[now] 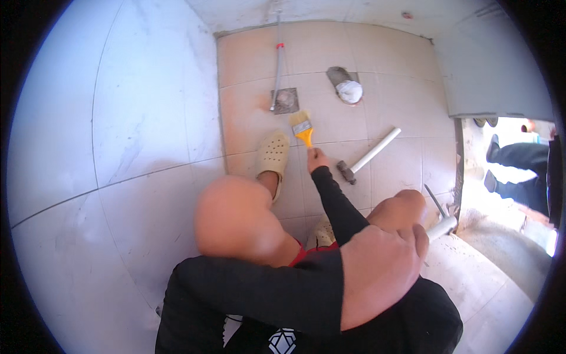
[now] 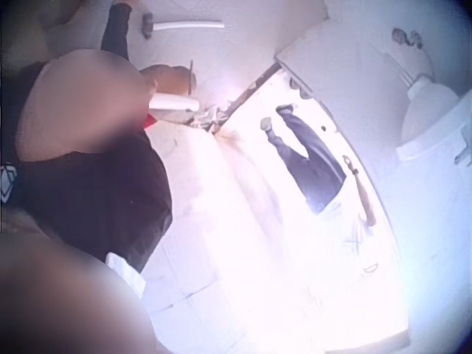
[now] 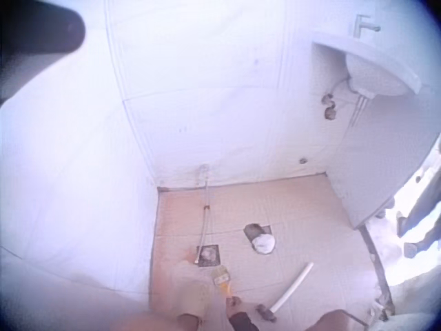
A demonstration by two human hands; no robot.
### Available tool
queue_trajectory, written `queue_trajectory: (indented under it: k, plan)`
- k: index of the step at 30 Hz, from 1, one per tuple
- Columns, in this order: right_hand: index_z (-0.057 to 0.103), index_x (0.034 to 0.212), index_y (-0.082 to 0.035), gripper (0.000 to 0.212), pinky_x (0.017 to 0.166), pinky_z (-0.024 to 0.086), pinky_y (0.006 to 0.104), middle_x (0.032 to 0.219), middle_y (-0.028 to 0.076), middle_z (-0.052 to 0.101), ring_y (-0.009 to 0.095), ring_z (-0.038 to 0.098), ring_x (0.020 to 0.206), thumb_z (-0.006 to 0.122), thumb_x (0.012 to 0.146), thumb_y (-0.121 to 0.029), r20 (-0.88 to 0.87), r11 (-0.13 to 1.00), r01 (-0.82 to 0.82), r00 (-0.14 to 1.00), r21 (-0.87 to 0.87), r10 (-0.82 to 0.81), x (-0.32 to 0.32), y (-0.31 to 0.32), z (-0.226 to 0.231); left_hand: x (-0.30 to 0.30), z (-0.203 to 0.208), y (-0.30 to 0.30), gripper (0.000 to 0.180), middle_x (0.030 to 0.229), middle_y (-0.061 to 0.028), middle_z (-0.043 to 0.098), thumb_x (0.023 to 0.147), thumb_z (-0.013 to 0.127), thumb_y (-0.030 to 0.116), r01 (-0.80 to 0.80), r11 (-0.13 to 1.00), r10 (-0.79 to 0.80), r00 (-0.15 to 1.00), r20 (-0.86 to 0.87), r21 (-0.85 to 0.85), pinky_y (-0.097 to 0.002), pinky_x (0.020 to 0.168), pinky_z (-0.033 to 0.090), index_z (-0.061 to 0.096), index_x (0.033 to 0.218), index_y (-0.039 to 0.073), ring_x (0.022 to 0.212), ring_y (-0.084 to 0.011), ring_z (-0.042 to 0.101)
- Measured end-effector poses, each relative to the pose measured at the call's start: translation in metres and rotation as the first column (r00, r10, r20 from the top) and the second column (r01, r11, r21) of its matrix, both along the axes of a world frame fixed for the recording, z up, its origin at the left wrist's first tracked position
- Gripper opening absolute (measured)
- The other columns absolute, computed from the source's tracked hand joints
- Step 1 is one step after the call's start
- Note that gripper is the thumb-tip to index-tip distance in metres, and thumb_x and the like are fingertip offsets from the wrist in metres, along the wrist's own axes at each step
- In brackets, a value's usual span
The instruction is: The person squats on a tiled floor and uses a hammer and chisel to chip away debris around a white PVC pipe fitting. They then use a brush to sweep the debris away and continue chiseling the pipe fitting.
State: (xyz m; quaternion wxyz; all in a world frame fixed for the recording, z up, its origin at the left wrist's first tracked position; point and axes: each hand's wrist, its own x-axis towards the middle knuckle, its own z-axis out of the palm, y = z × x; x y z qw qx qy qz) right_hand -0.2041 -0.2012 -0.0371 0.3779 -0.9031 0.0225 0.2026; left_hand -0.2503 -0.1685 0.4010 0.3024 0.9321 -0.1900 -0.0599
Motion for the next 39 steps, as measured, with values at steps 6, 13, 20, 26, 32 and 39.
queue_trajectory:
  k: [6, 13, 20, 26, 32, 39]
  plan:
    - [0.062, 0.095, -0.001, 0.041, 0.074, 0.048, 0.0462, 0.086, 0.026, 0.063, 0.042, 0.061, 0.086, 0.048, 0.091, -0.040, -0.037, 0.919, 0.191, 0.981, 0.345, -0.190, 0.008, 0.011, 0.000, 0.009, 0.005, 0.010, 0.027, 0.070, -0.0055, 0.056, 0.083, 0.057, 0.016, 0.088, 0.992, -0.087, 0.996, -0.015, 0.088, -0.0237, 0.046, 0.046, 0.054, 0.104, -0.001, 0.056, -0.0136, 0.060]
    - [0.063, 0.087, 0.001, 0.048, 0.069, 0.047, 0.0454, 0.078, 0.024, 0.063, 0.039, 0.062, 0.078, 0.045, 0.093, -0.044, -0.052, 0.986, 0.088, 0.995, 0.140, -0.081, 0.013, -0.013, 0.009, 0.019, -0.003, 0.011, 0.034, 0.073, -0.0084, 0.058, 0.083, 0.058, 0.016, 0.109, 0.990, -0.092, 0.982, -0.167, 0.095, -0.0330, 0.050, 0.050, 0.051, 0.113, 0.003, 0.060, -0.0235, 0.062]
    - [0.063, 0.084, 0.003, 0.052, 0.063, 0.048, 0.0378, 0.067, 0.013, 0.064, 0.025, 0.063, 0.063, 0.043, 0.094, -0.044, -0.123, 0.327, 0.890, 0.380, 0.319, -0.917, 0.098, -0.094, 0.005, 0.032, -0.006, 0.012, 0.040, 0.087, -0.0177, 0.063, 0.080, 0.063, 0.021, 0.081, 0.991, -0.057, 0.976, -0.210, 0.105, -0.0477, 0.065, 0.048, 0.050, 0.115, 0.007, 0.076, -0.0398, 0.060]
    - [0.064, 0.079, -0.002, 0.059, 0.046, 0.051, 0.0356, 0.066, 0.013, 0.062, 0.022, 0.061, 0.052, 0.049, 0.086, -0.059, -0.629, -0.080, 0.976, 0.067, 0.202, -0.774, 0.143, -0.189, 0.026, 0.048, -0.017, 0.002, 0.042, 0.085, -0.0201, 0.062, 0.077, 0.065, 0.021, 0.129, 0.982, -0.104, 0.979, -0.173, 0.136, -0.0472, 0.068, 0.047, 0.053, 0.114, 0.006, 0.077, -0.0402, 0.060]
    - [0.067, 0.093, -0.002, 0.028, 0.051, 0.054, 0.0305, 0.071, 0.007, 0.066, 0.016, 0.064, 0.052, 0.065, 0.082, -0.028, -0.193, 0.745, 0.465, 0.883, 0.478, -0.427, 0.086, -0.155, 0.074, 0.055, -0.038, 0.003, 0.044, 0.082, -0.0211, 0.063, 0.075, 0.067, 0.022, 0.103, 0.964, -0.074, 0.989, -0.128, 0.244, -0.0469, 0.068, 0.048, 0.054, 0.112, 0.004, 0.077, -0.0403, 0.061]
    - [0.063, 0.101, 0.000, 0.026, 0.051, 0.054, 0.0305, 0.079, 0.011, 0.067, 0.017, 0.066, 0.059, 0.054, 0.092, -0.023, -0.319, 0.607, 0.367, 0.928, 0.705, -0.190, 0.071, -0.139, 0.131, 0.069, -0.057, 0.003, 0.044, 0.081, -0.0209, 0.064, 0.074, 0.068, 0.023, 0.100, 0.948, -0.066, 0.991, -0.120, 0.301, -0.0471, 0.069, 0.049, 0.054, 0.110, 0.002, 0.075, -0.0394, 0.063]
